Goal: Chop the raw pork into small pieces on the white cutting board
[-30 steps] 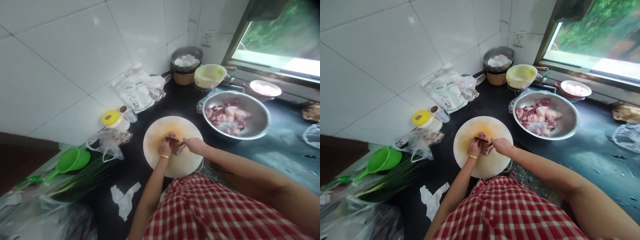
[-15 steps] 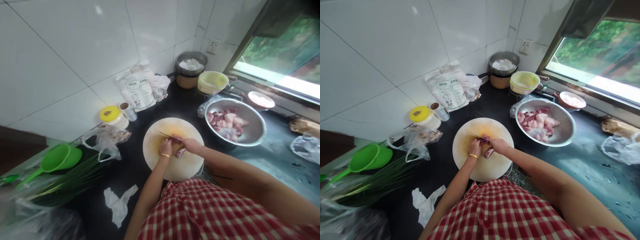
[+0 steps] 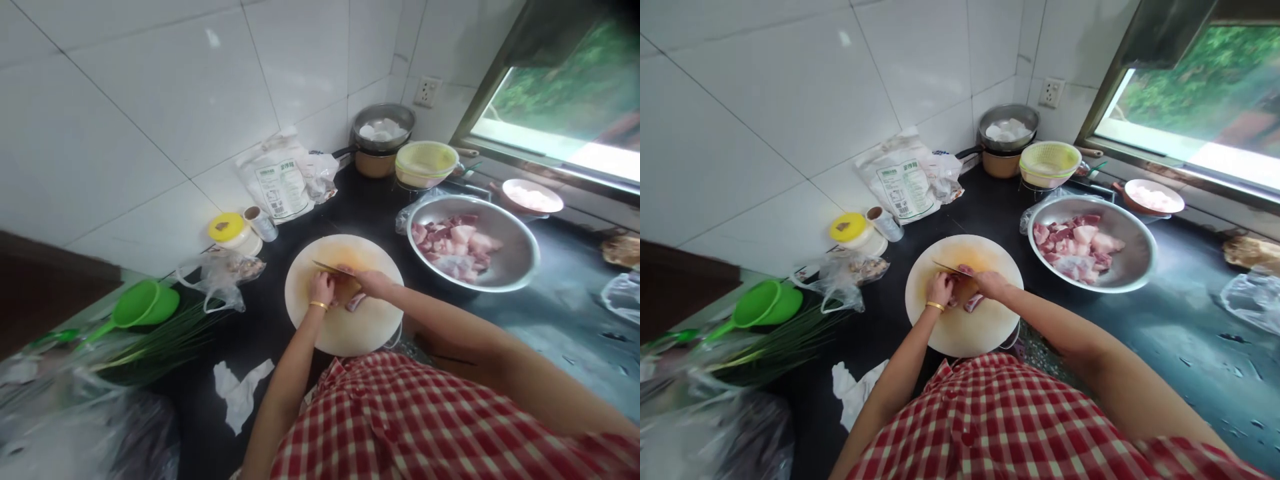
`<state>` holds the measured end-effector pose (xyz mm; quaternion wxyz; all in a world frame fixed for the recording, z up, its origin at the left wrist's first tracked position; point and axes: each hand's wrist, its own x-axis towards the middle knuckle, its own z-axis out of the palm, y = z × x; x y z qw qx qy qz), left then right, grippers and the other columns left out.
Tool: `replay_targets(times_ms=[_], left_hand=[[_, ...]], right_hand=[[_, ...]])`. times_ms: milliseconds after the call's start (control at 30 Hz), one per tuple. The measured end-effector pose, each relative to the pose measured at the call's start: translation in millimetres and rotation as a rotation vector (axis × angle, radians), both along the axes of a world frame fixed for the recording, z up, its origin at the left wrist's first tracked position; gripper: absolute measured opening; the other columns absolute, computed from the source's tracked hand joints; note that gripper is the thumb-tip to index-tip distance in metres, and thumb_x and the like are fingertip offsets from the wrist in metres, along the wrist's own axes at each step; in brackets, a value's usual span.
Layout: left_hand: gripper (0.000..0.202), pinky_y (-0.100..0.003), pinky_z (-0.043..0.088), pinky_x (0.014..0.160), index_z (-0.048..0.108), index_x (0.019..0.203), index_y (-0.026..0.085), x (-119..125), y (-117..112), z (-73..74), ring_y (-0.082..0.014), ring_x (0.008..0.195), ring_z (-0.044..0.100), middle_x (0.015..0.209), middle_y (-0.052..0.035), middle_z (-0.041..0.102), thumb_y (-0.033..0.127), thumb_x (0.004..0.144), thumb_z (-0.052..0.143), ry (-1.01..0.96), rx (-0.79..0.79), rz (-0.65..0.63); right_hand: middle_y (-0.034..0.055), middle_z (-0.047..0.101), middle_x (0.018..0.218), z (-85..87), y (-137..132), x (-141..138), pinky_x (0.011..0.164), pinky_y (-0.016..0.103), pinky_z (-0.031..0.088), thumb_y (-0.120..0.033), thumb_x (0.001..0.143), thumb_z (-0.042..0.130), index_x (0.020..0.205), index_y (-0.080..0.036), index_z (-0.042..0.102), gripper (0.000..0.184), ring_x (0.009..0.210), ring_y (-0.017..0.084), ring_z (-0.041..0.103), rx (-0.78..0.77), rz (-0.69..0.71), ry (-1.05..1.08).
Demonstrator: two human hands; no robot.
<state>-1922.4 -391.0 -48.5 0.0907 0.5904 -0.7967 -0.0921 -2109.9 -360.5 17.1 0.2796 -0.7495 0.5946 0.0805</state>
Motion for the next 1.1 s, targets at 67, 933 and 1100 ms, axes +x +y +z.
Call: replay_targets(times_ms=[67, 933, 1100], left_hand=[[0.017, -0.033, 0.04, 0.076, 0.059, 0.08, 0.016, 11, -2, 3.0, -0.0202, 0.084, 0.051, 0.085, -0.0077, 0.056, 0.027, 0.082, 0.047, 0.043, -0.018, 0.063], [0.058, -0.047, 0.017, 0.105, 0.048, 0.12, 0.022, 31, 44, 15.8, -0.0289, 0.122, 0.03, 0.122, -0.0084, 0.046, 0.039, 0.066, 0.063, -0.144, -0.041, -0.365], [0.051, -0.041, 0.035, 0.083, 0.051, 0.114, 0.016, 24, 55, 6.2, -0.0263, 0.093, 0.048, 0.095, -0.0114, 0.055, 0.05, 0.077, 0.048, -0.198, -0.008, -0.076]], right_hand=[[0.0088, 0.057, 0.098, -5.5, 12, -22, 0.072, 0.015, 0.037, -0.039, 0.085, 0.035, 0.115, -0.015, 0.043, 0.039, 0.083, 0.009, 0.055, 0.015, -0.042, 0.027], [0.006, 0.058, 0.082, -17.6, 130, -74, 0.057, 0.02, 0.016, -0.037, 0.09, 0.015, 0.1, -0.015, 0.044, 0.038, 0.068, 0.006, 0.054, 0.05, -0.085, -0.032], [0.0061, 0.058, 0.08, -12.6, 126, -73, 0.057, 0.02, 0.015, -0.035, 0.09, 0.016, 0.1, -0.013, 0.045, 0.038, 0.067, 0.005, 0.053, 0.038, -0.041, -0.028]])
